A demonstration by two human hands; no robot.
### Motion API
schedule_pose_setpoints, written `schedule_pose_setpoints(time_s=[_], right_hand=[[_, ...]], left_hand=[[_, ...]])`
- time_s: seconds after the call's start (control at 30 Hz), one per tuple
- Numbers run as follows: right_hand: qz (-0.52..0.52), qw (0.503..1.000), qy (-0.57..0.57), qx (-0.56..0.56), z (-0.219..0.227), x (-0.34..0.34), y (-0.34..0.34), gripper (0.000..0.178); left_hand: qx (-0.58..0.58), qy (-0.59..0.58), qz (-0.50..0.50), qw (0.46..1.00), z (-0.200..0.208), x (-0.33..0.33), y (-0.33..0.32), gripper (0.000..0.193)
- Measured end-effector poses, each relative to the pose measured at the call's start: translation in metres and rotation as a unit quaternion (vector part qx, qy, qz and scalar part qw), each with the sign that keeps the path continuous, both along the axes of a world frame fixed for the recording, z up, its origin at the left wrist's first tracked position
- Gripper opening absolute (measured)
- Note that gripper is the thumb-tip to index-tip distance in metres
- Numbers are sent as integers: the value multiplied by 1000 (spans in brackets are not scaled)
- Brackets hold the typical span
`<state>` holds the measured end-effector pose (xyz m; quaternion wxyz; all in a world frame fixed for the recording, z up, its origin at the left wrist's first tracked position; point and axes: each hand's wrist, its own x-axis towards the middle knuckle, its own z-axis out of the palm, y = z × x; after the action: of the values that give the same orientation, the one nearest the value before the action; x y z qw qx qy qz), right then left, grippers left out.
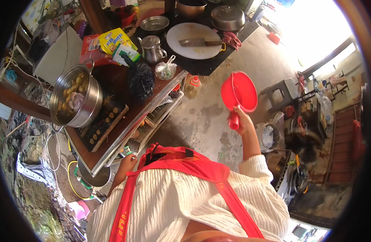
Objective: The person stirs meat in a wok on an induction cooktop, then transfers the contents into a pot. They add water from a red scoop and continue cooking, adding seasoning from a bottle.
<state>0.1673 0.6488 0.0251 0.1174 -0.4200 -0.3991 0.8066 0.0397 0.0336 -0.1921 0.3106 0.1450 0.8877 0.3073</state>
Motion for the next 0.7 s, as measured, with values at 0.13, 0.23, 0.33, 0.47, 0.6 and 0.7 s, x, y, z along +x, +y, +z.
schedule_pose_setpoints(time_s=[0.13,0.23,0.33,0.47,0.6,0.7], right_hand=[[72,997,24,21,8,-103,52,26],[104,994,38,8,6,-178,84,27],[156,987,35,3,9,-248,125,27],[187,981,8,51,0,-335,153,27],[199,975,-5,98,-3,-398,178,27],[259,960,24,103,-15,-437,210,27]], left_hand=[[-20,9,34,999,6,-11,25,33],[26,39,78,996,14,-41,71,30],[146,92,124,977,41,-96,149,26],[253,168,195,932,94,-176,226,21],[127,325,189,918,131,-256,260,25],[52,422,142,894,126,-307,286,32]])
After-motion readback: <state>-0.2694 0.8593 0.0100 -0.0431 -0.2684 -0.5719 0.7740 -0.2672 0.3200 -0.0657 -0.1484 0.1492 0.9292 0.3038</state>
